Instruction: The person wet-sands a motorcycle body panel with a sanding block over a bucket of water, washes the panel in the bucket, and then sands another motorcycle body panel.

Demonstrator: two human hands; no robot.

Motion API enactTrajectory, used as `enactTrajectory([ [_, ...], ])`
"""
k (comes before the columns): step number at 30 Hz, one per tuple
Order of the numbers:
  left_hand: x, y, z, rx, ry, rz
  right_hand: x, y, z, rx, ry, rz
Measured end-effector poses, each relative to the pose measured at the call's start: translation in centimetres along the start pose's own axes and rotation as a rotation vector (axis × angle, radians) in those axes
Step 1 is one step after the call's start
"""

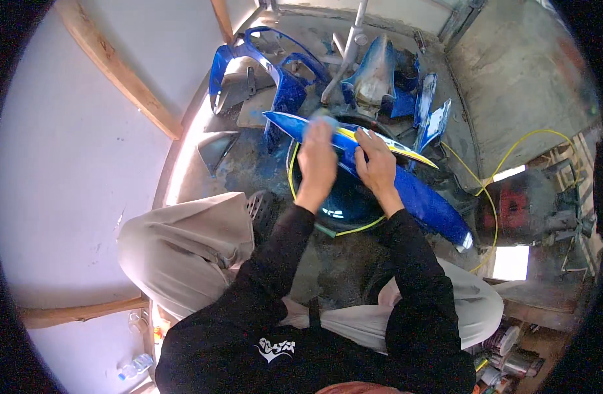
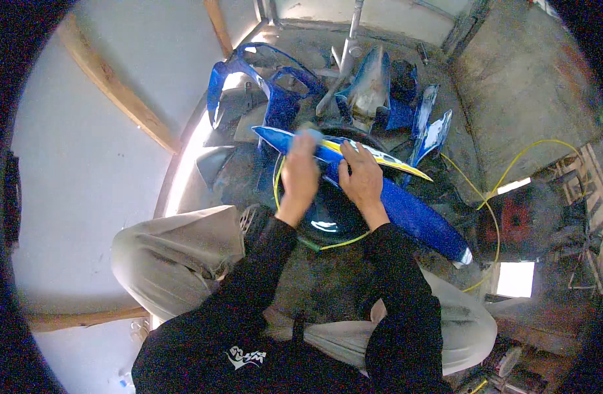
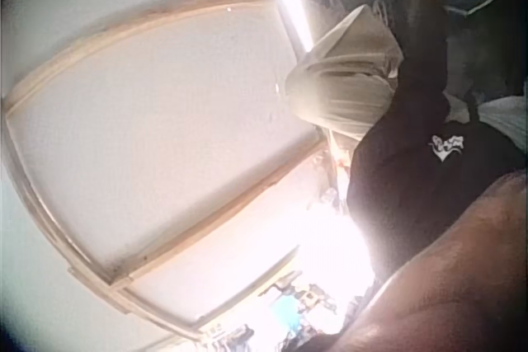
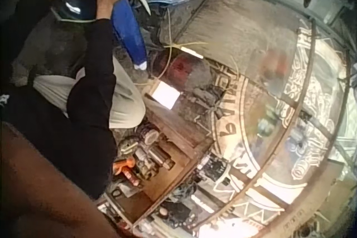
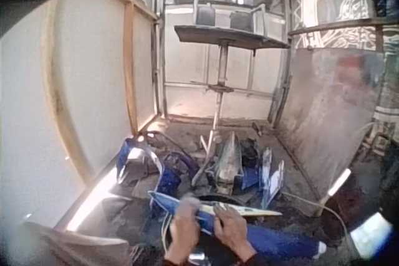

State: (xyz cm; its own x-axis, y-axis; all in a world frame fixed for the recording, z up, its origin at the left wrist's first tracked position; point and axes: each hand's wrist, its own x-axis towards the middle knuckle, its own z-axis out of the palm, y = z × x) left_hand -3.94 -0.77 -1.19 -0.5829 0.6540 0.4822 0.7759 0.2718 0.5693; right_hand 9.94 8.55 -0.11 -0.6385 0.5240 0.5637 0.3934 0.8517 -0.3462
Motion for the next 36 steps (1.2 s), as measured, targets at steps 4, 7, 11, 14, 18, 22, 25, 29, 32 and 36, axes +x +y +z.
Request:
enactTrajectory([
  [4, 4.6, -6.0, -3.1, 0.059, 0.031, -0.181, -0.1, 0.1, 0.2, -0.011, 0.005, -0.004],
  [7, 2.5, -4.0, -1.5, 0.065, 0.004, -0.210, 0.1, 0.1, 0.4, -0.024, 0.008, 0.018],
  [11, -2.7, 1.7, 2.5, 0.022, 0.203, 0.049, 0.0, 0.1, 0.5, -0.016, -0.007, 0.024],
  [14, -0.6, -0.9, 0.2, -0.055, 0.254, 0.087, -0.1, 0.2, 0.3, 0.023, 0.013, 0.039],
  [18, 3.2, -5.6, -4.9, 0.191, 0.046, -0.426, 0.1, 0.1, 0.2, -0.019, 0.035, 0.000],
  [22, 0.0, -2.6, -2.3, 0.260, -0.119, -0.336, 0.2, -0.1, 0.4, -0.014, 0.005, 0.034],
  [25, -1.3, -2.4, -0.3, 0.153, -0.019, -0.229, 0.0, 0.0, 0.2, 0.008, 0.017, 0.009],
  [29, 4.0, -7.8, -2.4, 0.191, 0.073, -0.313, 0.1, 0.2, 0.0, 0.001, 0.025, 0.007],
  [32, 2.6, -6.8, -2.1, 0.255, -0.041, -0.306, 0.3, -0.3, 0.5, -0.020, 0.009, 0.006],
  [36, -0.2, -2.9, -0.5, 0.214, -0.010, -0.247, 0.3, 0.4, 0.4, -0.007, 0.021, 0.016],
])
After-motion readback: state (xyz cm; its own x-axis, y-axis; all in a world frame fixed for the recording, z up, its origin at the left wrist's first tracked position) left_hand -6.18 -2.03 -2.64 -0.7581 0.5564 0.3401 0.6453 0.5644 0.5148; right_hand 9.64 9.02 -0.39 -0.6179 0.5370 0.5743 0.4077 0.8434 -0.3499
